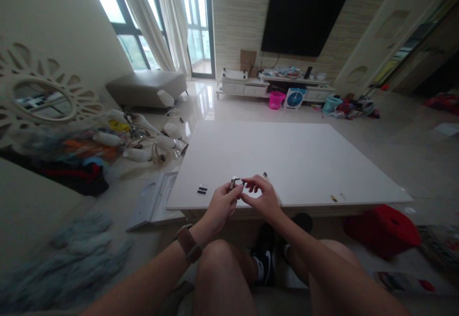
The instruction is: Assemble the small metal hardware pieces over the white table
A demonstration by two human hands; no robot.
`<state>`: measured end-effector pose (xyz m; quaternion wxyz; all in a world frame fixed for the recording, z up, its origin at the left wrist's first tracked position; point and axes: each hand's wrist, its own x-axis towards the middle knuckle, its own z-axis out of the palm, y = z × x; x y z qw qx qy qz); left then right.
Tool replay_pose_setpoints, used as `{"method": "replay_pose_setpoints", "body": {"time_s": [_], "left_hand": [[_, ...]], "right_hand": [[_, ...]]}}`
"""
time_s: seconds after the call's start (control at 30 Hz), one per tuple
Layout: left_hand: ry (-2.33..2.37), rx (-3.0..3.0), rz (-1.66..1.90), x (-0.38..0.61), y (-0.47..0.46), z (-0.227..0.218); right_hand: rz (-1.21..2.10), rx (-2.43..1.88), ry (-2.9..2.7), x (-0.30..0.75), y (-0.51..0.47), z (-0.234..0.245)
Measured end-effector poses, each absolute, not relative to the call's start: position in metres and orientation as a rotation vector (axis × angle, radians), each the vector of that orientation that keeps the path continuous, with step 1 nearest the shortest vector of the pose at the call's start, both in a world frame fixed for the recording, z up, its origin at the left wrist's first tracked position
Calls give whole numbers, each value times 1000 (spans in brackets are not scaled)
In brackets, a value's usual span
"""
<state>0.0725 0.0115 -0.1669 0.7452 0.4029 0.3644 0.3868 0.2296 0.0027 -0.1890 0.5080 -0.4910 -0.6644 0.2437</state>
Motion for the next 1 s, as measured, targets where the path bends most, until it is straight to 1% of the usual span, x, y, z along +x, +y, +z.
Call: {"method": "replay_pose_setpoints", "body": {"time_s": [0.1, 0.2, 0.4, 0.47, 0.6, 0.73, 0.9, 0.97, 1.0], "left_hand": [[850, 942, 812, 71, 13, -173], [893, 1015, 773, 69, 17, -177], [1001, 1402, 640, 62, 25, -172], [1004, 1463, 577, 61, 24, -173], [989, 1361, 471, 62, 22, -178], [947, 1302, 423, 60, 19, -182], [895, 1384, 224, 59, 17, -190], [852, 1490, 156, 60, 16, -182], [832, 1544, 182, 61, 15, -172]], "right_hand": [[512, -1138, -1700, 224, 2, -191], [579, -1106, -1701, 221, 4, -193], [1128, -1043, -1468, 233, 12, -200], [1251, -1067, -1419, 233, 15, -204], [1406, -1043, -1261, 225, 21, -211], [1381, -992, -1121, 220, 25, -209], [1204, -1026, -896, 239, 42, -205], [1110, -1086, -863, 252, 55, -209], [1060, -1149, -903, 259, 61, -213]]}}
